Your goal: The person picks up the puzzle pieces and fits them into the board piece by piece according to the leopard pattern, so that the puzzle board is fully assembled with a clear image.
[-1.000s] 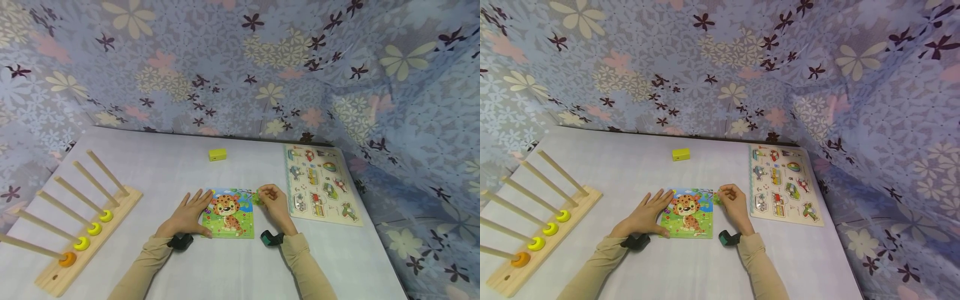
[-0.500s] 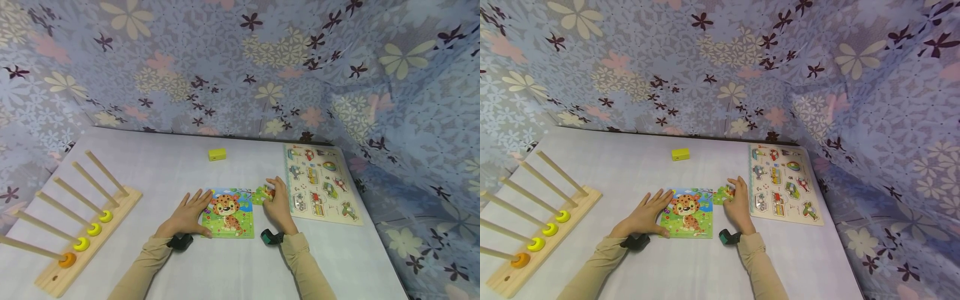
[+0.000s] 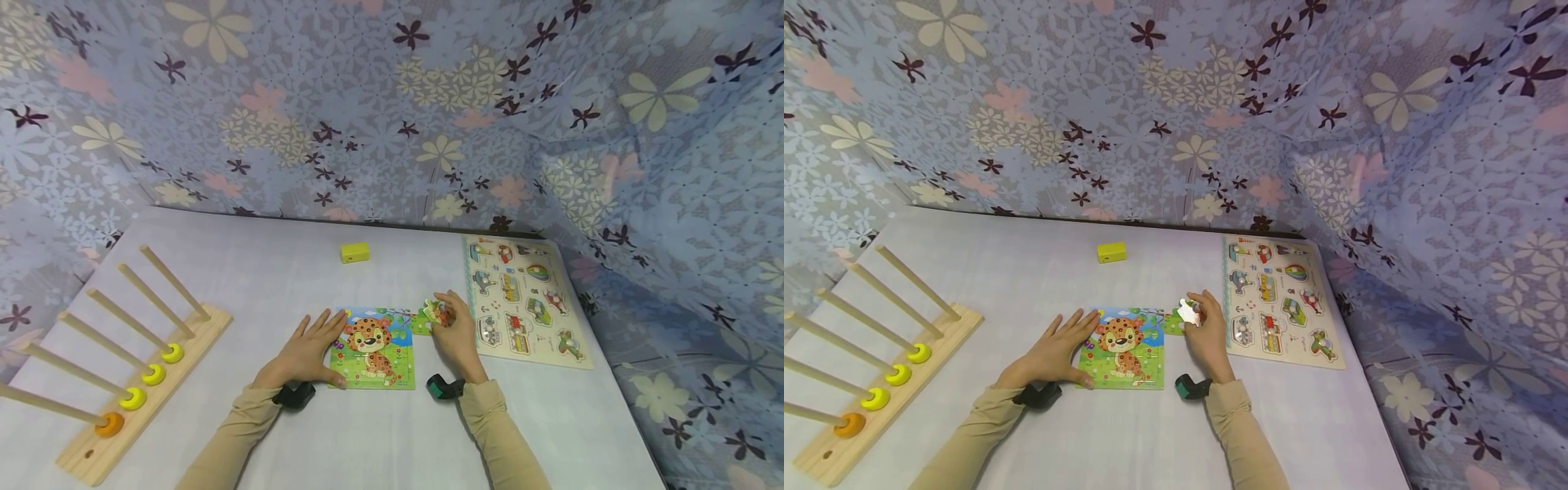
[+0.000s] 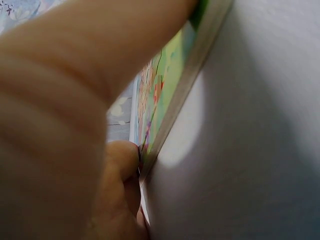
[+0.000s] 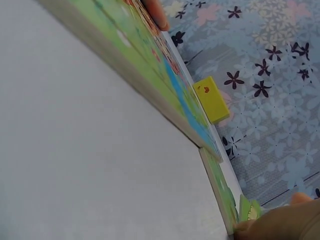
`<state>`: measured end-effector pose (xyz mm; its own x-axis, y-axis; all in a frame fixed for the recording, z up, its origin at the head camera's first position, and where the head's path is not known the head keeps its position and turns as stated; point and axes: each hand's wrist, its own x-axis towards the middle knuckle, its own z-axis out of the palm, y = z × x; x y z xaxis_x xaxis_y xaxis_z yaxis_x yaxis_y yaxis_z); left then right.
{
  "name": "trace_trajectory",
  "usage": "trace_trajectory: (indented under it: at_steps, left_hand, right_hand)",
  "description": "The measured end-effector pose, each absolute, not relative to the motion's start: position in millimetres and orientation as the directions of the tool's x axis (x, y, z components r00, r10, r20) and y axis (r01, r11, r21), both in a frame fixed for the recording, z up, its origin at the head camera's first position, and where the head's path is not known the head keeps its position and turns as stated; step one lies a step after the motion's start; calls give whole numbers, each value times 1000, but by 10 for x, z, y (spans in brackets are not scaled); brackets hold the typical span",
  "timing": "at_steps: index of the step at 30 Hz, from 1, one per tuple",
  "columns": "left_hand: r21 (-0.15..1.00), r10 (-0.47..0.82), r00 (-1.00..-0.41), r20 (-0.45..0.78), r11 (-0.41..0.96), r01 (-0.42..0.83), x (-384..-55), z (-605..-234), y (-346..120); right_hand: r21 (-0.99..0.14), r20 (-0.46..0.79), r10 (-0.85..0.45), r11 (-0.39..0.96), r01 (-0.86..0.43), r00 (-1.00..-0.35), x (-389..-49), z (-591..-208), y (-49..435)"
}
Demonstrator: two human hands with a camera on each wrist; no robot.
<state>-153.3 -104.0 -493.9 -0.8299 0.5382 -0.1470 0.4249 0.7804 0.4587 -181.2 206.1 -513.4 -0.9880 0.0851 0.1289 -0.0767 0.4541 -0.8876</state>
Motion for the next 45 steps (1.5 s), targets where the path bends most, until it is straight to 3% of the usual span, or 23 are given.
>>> trace_trajectory:
  at_steps: [14,21,24,29,34,38,45]
  left_hand:
    - [464,541,-829,-143,776,426,-1524,-4909,-1038]
    - [462,538,-832,-137,777,427,-1526,-4928,-1041]
    - [460,537,-832,-141,780,425,-1529,-4927,-1045]
    - [465,543,-827,-147,776,426,-1530,-4927,-1050]
    - [462,548,-823,-150,775,431,-1532,-4940,-1048]
    - [456,547,-823,-151,778,433,-1534,-4945,-1043]
    - [465,538,-829,-155,780,419,-1531,-4926,-1034]
  right_hand:
    - [-911,122,159,410,-47,-980,-1814,-5124,2031]
    - [-977,31,140,213,0,-990,-1807,-5079,2030]
    - [-981,-13,100,191,32,-995,-1780,-5048,1984]
    - [-951,-41,-93,309,10,-995,-1684,-5006,1805]
    - [-925,-121,-379,379,-35,-918,-1561,-4980,1635]
    - [-886,-140,-414,457,-72,-900,-1515,-4983,1579]
    - [-691,-13,-442,652,-311,-897,-1454,-4946,1494]
